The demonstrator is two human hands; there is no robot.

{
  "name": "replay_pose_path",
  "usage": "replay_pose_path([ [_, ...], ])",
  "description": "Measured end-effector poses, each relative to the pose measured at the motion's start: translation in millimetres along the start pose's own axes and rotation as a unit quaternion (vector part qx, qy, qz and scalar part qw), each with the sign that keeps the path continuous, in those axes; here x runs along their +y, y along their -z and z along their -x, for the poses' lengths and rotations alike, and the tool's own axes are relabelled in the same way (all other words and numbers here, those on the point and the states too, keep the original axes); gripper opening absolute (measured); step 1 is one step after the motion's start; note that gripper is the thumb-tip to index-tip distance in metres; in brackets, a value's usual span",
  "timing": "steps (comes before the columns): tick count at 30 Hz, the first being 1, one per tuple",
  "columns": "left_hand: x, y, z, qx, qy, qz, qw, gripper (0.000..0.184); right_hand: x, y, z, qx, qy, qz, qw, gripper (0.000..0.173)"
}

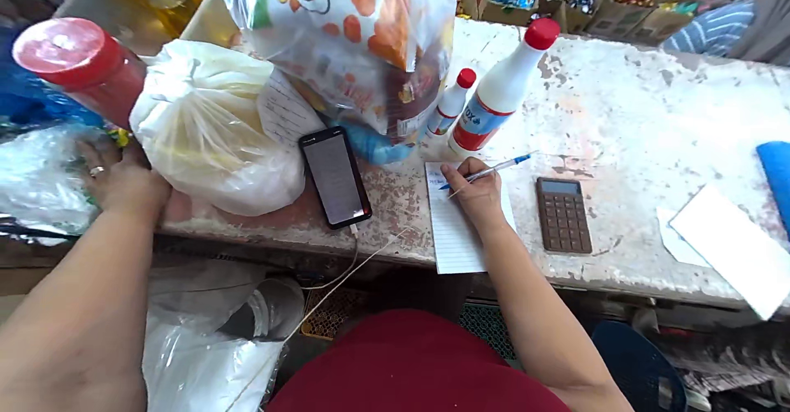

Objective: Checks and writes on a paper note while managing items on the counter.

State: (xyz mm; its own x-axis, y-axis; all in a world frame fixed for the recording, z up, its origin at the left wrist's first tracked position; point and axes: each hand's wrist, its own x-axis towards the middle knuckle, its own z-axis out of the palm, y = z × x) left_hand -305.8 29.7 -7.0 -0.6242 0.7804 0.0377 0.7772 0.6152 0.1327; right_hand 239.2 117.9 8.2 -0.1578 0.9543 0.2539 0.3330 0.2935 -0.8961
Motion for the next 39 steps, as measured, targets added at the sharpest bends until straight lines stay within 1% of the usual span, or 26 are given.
replay_pose_path([
  [3,1,2,2,0.006,-0.008,-0.001,1.000,0.071,1,0,-2,0.000,-0.014,-0.011,1.000,0.031],
  [5,1,2,2,0.010,-0.011,-0.002,1.000,0.070,-3,1,-4,-0.007,-0.048,-0.017,0.999,0.031],
  [10,0,-1,-2,0.004,-0.010,-0.007,1.000,0.071,-5,7,-17,-0.054,-0.141,-0.045,0.987,0.029],
  [13,4,3,2,0.000,-0.008,0.005,1.000,0.069,-7,5,-20,-0.050,-0.177,-0.054,0.981,0.029],
  [15,6,9,6,-0.004,-0.013,0.016,1.000,0.070,-6,-1,-18,-0.020,-0.159,-0.055,0.986,0.028],
  [18,5,7,6,-0.003,-0.012,0.005,1.000,0.071,0,-4,-11,0.024,-0.094,-0.053,0.994,0.029],
  [22,6,6,4,-0.008,0.000,0.001,1.000,0.069,-2,-2,-10,0.014,-0.076,-0.049,0.996,0.031],
  [28,7,5,5,0.002,-0.005,-0.001,1.000,0.066,-4,-2,-7,-0.009,-0.022,0.009,1.000,0.032],
  [33,8,7,5,0.000,0.003,0.004,1.000,0.066,-1,-4,-8,-0.007,-0.002,-0.003,1.000,0.027],
  [36,8,7,5,-0.002,0.002,0.013,1.000,0.069,-1,-5,-6,-0.003,0.037,0.006,0.999,0.032],
  [39,6,3,2,0.007,0.010,0.018,1.000,0.069,0,-3,-6,0.000,0.065,0.008,0.998,0.031],
])
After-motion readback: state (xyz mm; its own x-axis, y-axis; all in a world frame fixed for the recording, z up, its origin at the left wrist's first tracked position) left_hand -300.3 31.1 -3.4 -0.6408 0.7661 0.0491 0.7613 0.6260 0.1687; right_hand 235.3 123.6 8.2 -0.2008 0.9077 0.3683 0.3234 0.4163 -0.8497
